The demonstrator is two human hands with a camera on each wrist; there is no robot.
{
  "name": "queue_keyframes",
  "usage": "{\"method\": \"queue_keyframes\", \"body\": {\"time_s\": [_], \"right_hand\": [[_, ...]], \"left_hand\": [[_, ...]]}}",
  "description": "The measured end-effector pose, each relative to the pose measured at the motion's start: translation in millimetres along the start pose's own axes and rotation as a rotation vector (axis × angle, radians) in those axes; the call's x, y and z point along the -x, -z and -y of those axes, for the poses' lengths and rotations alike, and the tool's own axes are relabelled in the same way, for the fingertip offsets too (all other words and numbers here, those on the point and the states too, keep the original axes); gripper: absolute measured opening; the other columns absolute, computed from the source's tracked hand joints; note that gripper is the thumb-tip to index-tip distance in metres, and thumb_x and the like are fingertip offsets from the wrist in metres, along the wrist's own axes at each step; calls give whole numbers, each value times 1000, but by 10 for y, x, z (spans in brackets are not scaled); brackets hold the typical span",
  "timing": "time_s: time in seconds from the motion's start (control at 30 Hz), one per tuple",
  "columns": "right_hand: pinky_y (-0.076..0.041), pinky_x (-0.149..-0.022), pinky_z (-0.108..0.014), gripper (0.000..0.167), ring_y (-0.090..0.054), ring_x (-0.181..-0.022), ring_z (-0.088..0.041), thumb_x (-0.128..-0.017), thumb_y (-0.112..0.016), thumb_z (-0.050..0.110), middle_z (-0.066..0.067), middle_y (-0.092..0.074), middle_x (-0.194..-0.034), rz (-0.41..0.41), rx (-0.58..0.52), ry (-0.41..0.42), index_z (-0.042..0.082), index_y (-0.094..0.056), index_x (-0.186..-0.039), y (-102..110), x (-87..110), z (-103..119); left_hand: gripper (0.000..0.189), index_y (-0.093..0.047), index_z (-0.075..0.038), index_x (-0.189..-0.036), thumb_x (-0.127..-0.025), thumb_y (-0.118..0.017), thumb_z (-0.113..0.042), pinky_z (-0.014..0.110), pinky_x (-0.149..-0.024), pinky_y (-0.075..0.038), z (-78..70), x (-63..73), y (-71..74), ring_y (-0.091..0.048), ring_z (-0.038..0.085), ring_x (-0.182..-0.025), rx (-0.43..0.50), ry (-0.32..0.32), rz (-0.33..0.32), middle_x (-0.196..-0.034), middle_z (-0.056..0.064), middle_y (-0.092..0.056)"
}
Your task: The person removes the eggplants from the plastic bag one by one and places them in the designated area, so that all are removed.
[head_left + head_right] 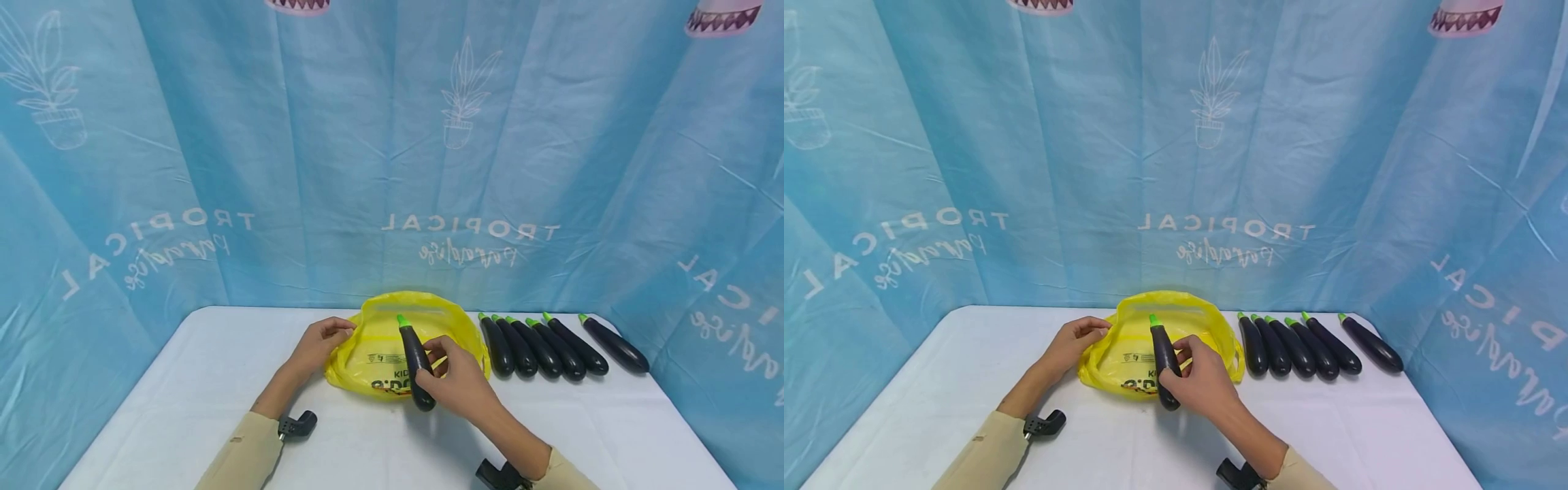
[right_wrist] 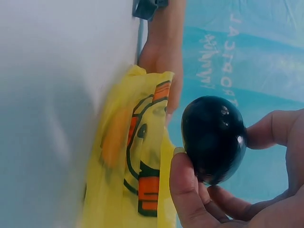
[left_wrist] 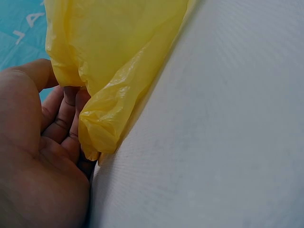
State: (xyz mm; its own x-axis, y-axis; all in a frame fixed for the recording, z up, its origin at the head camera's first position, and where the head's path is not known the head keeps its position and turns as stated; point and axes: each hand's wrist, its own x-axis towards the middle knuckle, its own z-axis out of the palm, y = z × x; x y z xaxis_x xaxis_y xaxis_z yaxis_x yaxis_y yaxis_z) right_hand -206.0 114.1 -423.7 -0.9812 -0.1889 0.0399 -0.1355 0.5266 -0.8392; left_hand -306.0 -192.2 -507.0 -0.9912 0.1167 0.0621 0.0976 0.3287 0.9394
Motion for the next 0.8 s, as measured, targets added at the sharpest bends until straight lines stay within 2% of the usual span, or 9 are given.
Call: {"method": "queue_keyframes", "body": {"time_s": [0.13, 0.43, 0.8], "right_hand": [[-56, -67, -34, 45, -62, -88, -21, -89, -75, 21, -3, -64, -110, -5, 0, -14, 14, -63, -131, 56, 83, -21], [-56, -66, -34, 47, -62, -85, -21, -86, -77, 18, -3, -64, -108, -33, 10, -70, 13, -62, -130, 198, 269, -101], [-55, -68, -33, 49, -62, -85, -20, -83, -81, 15, -5, -64, -108, -44, 5, -156, 10, -62, -127, 384, 472, -247]], "left_hand": [[23, -74, -15, -125, -106, -65, -25, 32, -96, -53, 6, -3, 3, -65, 22, -116, -19, 5, -10, -118, 4, -73], [21, -75, -17, -123, -107, -64, -25, 38, -100, -52, 34, -21, -3, -65, 23, -120, 2, 13, 7, -122, 1, -73], [23, -74, -14, -125, -107, -65, -25, 33, -98, -52, 5, -12, -17, -65, 22, -117, -24, 12, -5, -119, 4, -73]]}}
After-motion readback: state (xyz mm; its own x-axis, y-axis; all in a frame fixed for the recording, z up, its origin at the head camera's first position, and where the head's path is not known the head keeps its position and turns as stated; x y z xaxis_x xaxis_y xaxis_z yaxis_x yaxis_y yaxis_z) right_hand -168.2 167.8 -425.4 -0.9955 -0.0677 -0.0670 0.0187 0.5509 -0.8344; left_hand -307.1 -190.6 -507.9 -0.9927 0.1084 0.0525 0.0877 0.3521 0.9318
